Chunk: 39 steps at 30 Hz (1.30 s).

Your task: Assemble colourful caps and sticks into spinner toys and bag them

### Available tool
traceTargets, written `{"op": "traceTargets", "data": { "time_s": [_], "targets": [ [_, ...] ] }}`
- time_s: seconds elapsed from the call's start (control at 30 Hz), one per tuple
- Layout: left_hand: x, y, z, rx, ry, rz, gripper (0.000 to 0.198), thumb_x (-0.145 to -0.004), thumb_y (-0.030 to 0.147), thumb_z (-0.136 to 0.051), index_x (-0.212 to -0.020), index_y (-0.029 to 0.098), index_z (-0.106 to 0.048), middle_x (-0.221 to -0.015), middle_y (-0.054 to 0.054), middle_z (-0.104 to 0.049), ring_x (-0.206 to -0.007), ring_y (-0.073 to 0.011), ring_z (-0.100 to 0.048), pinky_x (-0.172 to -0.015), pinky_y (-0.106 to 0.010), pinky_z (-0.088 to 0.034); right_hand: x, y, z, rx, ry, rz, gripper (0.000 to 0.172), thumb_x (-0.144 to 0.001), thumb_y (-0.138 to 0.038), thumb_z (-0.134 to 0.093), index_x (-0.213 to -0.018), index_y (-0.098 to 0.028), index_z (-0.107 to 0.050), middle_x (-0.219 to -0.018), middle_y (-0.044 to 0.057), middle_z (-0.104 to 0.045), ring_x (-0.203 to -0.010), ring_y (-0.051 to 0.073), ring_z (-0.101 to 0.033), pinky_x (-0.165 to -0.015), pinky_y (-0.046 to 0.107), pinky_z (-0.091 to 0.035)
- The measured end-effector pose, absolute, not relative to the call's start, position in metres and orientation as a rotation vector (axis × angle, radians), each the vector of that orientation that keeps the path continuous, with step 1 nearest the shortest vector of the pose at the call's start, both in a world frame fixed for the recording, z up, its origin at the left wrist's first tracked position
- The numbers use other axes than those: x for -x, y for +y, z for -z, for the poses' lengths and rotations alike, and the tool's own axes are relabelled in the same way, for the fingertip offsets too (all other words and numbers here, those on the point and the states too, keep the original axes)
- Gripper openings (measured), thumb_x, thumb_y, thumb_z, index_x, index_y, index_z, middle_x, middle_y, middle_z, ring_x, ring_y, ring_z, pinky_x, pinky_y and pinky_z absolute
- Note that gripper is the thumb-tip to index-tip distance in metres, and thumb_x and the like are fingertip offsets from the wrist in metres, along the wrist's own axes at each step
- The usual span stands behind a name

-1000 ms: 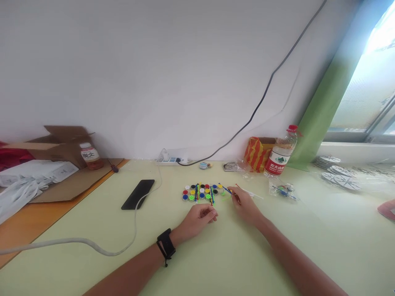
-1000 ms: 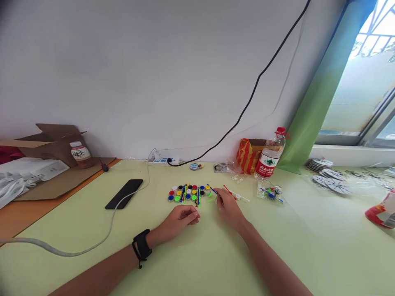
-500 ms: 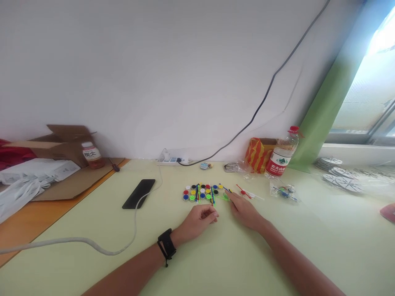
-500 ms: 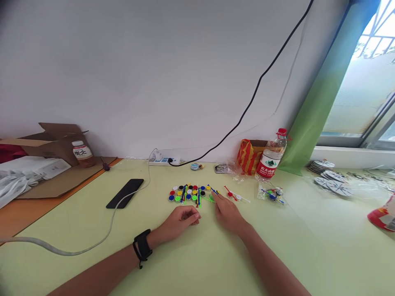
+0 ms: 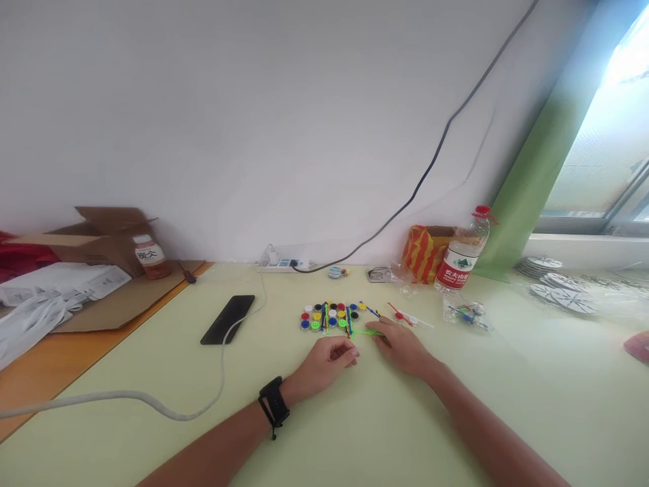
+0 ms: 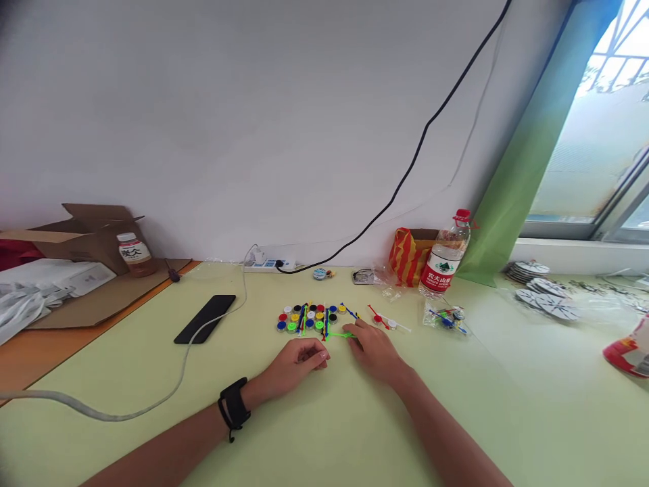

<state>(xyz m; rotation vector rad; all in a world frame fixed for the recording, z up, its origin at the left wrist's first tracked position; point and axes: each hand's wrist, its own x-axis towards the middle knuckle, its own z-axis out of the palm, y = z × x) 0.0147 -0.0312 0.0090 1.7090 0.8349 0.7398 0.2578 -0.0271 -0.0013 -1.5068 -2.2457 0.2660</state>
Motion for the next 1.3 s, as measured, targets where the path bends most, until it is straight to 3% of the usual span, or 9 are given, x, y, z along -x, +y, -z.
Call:
{"op": "traceTargets", "data": {
  "time_s": [0.17, 0.33, 0.5, 0.6, 0.67, 0.77, 1.0, 1.13, 1.3],
  "targets": [
    [-0.014, -0.029, -0.006, -1.714, 0.836, -0.733, 0.034, -0.093, 0.048, -0.062, -0.086, 0.016, -0.068, -0.085, -0.005, -0.069, -0.082, -0.0188, -0.065, -0.077, -0.029, -0.049, -0.261, -0.025, 0.001, 1.411, -2.213, -0.347, 0.024, -0.097, -0.02, -0.044, -0.11, -0.023, -0.063, -0.108, 0.007, -0.069, -0.098, 0.022, -0.066, -0.088, 0.034, -0.048],
    [-0.015, -0.03, -0.007, -1.696, 0.822, -0.745, 0.032, -0.092, 0.046, -0.063, -0.084, 0.016, -0.068, -0.084, -0.005, -0.068, -0.08, -0.0183, -0.064, -0.075, -0.029, -0.048, -0.263, -0.024, -0.006, 1.418, -2.098, -0.426, 0.018, -0.099, -0.024, -0.039, -0.097, -0.022, -0.057, -0.092, 0.005, -0.067, -0.085, 0.021, -0.062, -0.077, 0.033, -0.047],
    [-0.016, -0.03, -0.008, -1.693, 0.857, -0.812, 0.029, -0.089, 0.043, -0.067, -0.102, 0.016, -0.069, -0.085, -0.005, -0.067, -0.076, -0.0163, -0.061, -0.07, -0.027, -0.048, -0.253, -0.029, -0.015, 1.307, -1.932, -0.723, 0.026, -0.102, -0.04, -0.037, -0.089, -0.023, -0.052, -0.076, -0.001, -0.053, -0.073, 0.018, -0.052, -0.065, 0.028, -0.042],
    [-0.016, -0.031, -0.01, -1.67, 0.875, -0.864, 0.037, -0.088, 0.039, -0.07, -0.118, 0.018, -0.065, -0.102, -0.008, -0.069, -0.083, -0.017, -0.063, -0.075, -0.029, -0.051, -0.238, -0.038, -0.018, 1.195, -1.801, -1.046, 0.031, -0.101, -0.051, -0.04, -0.093, -0.024, -0.051, -0.07, -0.004, -0.04, -0.063, 0.015, -0.042, -0.057, 0.025, -0.036],
    [-0.016, -0.032, -0.012, -1.656, 0.855, -0.891, 0.038, -0.086, 0.038, -0.073, -0.118, 0.019, -0.064, -0.109, -0.009, -0.069, -0.088, -0.0178, -0.065, -0.078, -0.03, -0.053, -0.225, -0.045, -0.018, 1.111, -1.717, -1.245, 0.034, -0.1, -0.057, -0.042, -0.096, -0.024, -0.051, -0.068, -0.006, -0.035, -0.059, 0.013, -0.036, -0.055, 0.024, -0.032],
    [-0.016, -0.031, -0.014, -1.643, 0.802, -0.924, 0.029, -0.087, 0.037, -0.073, -0.107, 0.018, -0.067, -0.1, -0.007, -0.07, -0.09, -0.0189, -0.066, -0.08, -0.03, -0.053, -0.211, -0.053, -0.017, 0.992, -1.663, -1.385, 0.038, -0.097, -0.061, -0.047, -0.096, -0.024, -0.051, -0.069, -0.006, -0.036, -0.06, 0.012, -0.035, -0.055, 0.025, -0.031],
    [-0.015, -0.027, -0.011, -1.544, 0.855, -1.021, 0.033, -0.087, 0.041, -0.072, -0.109, 0.017, -0.072, -0.072, 0.0, -0.063, -0.069, -0.0143, -0.061, -0.067, -0.026, -0.05, -0.207, -0.054, -0.013, 0.969, -1.592, -1.341, 0.034, -0.097, -0.056, -0.049, -0.114, -0.027, -0.045, -0.071, -0.006, -0.043, -0.062, 0.014, -0.04, -0.059, 0.027, -0.033],
    [-0.016, -0.025, -0.011, -1.504, 0.876, -1.047, 0.031, -0.084, 0.043, -0.075, -0.098, 0.015, -0.074, -0.072, -0.003, -0.067, -0.07, -0.0154, -0.062, -0.068, -0.028, -0.052, -0.213, -0.052, -0.019, 1.025, -1.58, -1.286, 0.028, -0.099, -0.053, -0.045, -0.105, -0.026, -0.05, -0.07, -0.006, -0.032, -0.059, 0.013, -0.029, -0.054, 0.026, -0.025],
    [-0.018, -0.026, -0.012, -1.497, 0.841, -1.051, 0.033, -0.081, 0.043, -0.079, -0.098, 0.015, -0.076, -0.081, -0.006, -0.072, -0.075, -0.0168, -0.066, -0.072, -0.028, -0.055, -0.214, -0.052, -0.024, 1.08, -1.755, -0.988, 0.034, -0.102, -0.053, -0.042, -0.09, -0.023, -0.053, -0.077, -0.003, -0.043, -0.07, 0.015, -0.039, -0.064, 0.027, -0.034]
  ]
}}
